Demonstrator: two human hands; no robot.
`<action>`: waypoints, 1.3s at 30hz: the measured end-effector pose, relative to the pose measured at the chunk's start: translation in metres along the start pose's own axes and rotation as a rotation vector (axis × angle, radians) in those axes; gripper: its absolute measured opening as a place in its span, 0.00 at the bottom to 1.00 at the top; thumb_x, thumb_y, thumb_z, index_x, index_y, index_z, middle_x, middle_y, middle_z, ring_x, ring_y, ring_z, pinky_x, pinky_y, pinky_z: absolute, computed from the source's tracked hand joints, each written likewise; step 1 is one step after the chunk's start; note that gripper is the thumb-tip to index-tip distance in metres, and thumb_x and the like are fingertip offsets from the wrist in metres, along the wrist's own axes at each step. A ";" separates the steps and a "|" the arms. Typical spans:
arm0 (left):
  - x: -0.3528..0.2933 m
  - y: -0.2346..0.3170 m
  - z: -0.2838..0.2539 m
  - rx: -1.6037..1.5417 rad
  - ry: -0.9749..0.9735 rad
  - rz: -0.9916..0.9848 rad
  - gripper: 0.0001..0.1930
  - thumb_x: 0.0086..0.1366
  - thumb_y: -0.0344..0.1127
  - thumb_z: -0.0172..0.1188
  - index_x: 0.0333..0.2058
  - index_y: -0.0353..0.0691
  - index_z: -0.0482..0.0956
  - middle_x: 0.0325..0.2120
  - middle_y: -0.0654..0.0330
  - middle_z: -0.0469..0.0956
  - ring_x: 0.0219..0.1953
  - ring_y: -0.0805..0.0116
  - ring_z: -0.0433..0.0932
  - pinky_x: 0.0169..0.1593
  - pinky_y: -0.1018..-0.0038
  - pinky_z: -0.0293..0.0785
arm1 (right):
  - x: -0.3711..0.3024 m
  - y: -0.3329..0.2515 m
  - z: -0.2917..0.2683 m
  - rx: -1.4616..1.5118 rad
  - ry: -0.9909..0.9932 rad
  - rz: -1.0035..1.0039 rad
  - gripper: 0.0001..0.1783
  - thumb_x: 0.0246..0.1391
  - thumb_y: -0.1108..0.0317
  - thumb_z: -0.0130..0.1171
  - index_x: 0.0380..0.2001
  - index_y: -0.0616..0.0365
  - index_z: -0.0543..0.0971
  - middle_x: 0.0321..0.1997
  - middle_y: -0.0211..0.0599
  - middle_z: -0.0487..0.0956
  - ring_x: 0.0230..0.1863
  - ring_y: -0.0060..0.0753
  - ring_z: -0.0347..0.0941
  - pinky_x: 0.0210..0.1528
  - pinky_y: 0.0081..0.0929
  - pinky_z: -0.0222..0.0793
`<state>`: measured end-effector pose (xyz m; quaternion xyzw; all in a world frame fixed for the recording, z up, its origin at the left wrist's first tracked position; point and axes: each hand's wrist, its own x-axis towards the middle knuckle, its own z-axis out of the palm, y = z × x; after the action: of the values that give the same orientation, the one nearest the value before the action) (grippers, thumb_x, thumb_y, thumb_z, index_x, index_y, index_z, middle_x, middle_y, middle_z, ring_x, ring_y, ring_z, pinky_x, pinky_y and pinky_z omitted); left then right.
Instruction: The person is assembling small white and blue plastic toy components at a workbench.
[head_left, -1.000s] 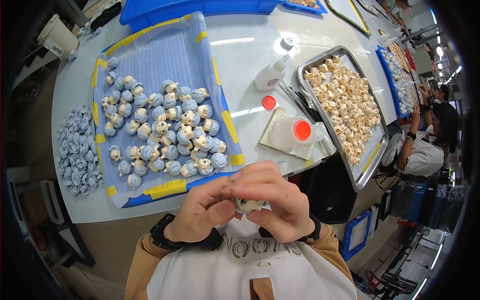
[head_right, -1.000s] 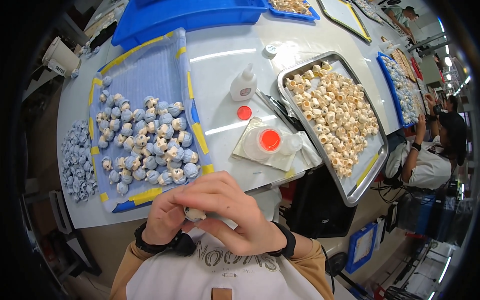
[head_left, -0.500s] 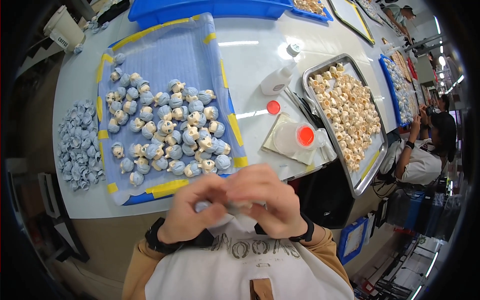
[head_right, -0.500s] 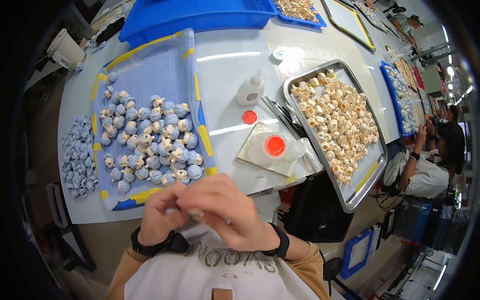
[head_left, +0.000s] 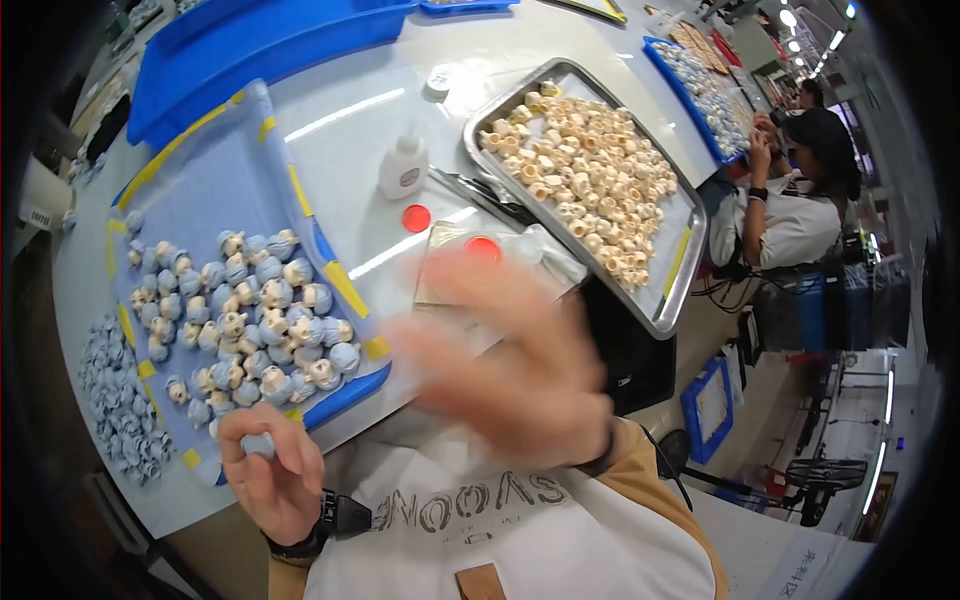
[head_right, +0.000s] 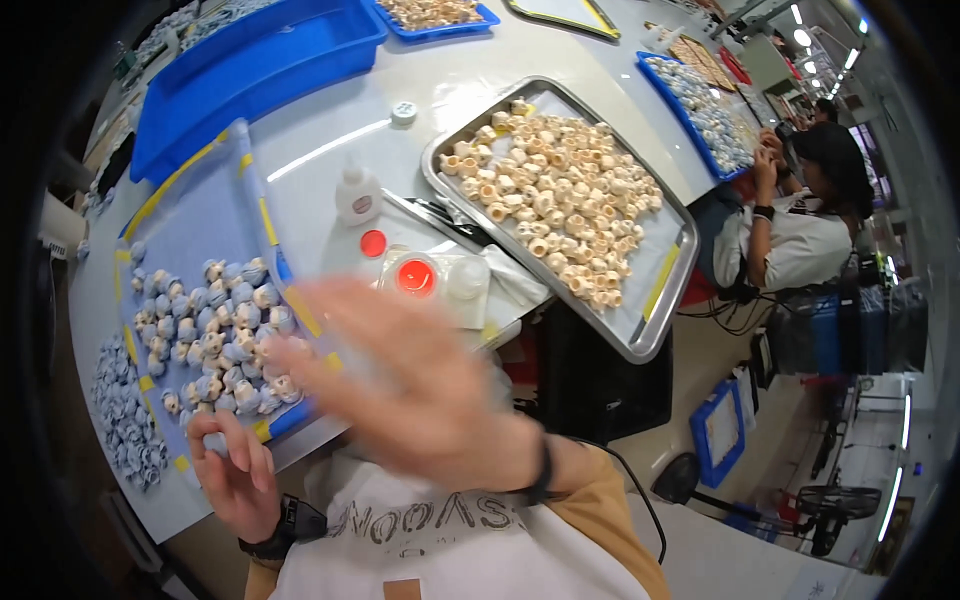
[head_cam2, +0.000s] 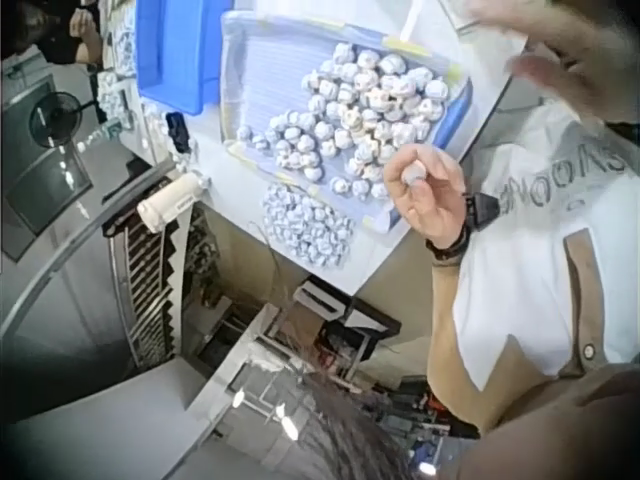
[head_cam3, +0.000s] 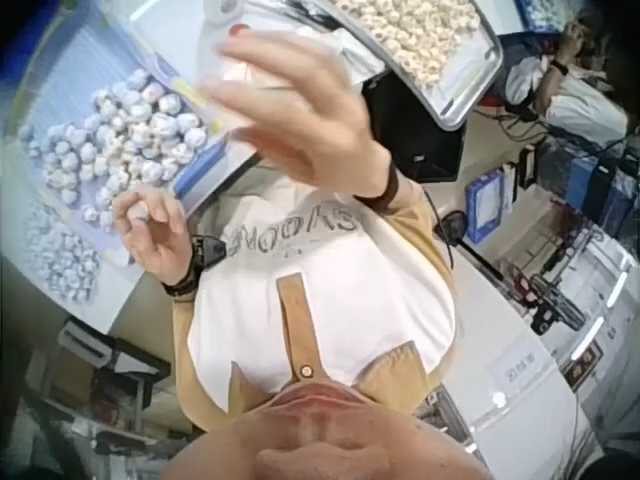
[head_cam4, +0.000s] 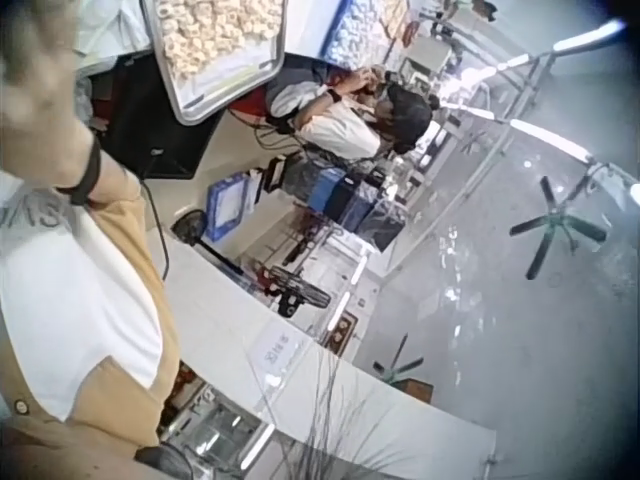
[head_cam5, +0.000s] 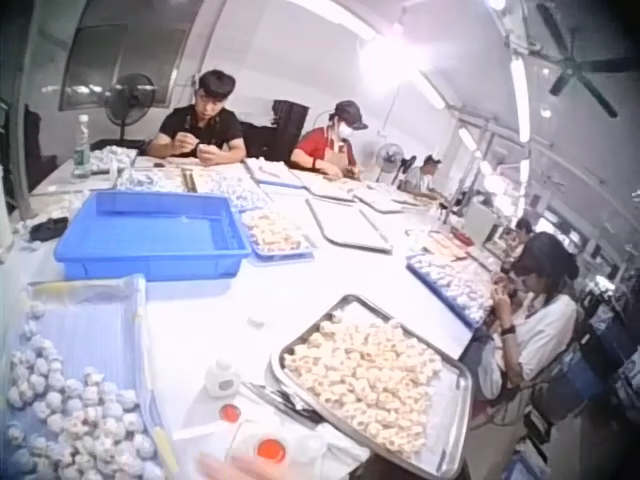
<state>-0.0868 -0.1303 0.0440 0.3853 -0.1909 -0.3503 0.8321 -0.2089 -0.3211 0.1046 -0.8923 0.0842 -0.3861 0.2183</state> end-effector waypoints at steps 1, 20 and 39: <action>0.001 -0.002 0.001 0.046 0.070 0.047 0.18 0.69 0.45 0.45 0.45 0.33 0.62 0.23 0.53 0.67 0.13 0.70 0.64 0.16 0.79 0.64 | -0.017 0.023 -0.029 -0.143 0.038 0.049 0.21 0.37 0.72 0.64 0.41 0.59 0.79 0.45 0.44 0.78 0.45 0.43 0.75 0.47 0.32 0.68; 0.014 0.003 0.020 0.146 -0.144 -0.360 0.16 0.56 0.27 0.63 0.42 0.27 0.73 0.41 0.45 0.75 0.31 0.71 0.76 0.35 0.77 0.75 | -0.092 0.200 -0.168 -0.772 -0.143 0.657 0.08 0.48 0.77 0.56 0.34 0.62 0.74 0.30 0.43 0.77 0.28 0.37 0.76 0.32 0.29 0.71; 0.021 -0.009 0.026 0.144 -0.446 -0.495 0.20 0.56 0.14 0.57 0.48 0.29 0.71 0.45 0.54 0.69 0.45 0.67 0.75 0.48 0.73 0.77 | -0.029 -0.003 0.002 0.466 -0.303 0.112 0.23 0.33 0.83 0.65 0.39 0.58 0.82 0.40 0.39 0.74 0.34 0.31 0.73 0.32 0.22 0.70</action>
<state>-0.0917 -0.1631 0.0547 0.3916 -0.2930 -0.6029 0.6303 -0.2274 -0.3085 0.0857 -0.8596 0.0087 -0.2445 0.4486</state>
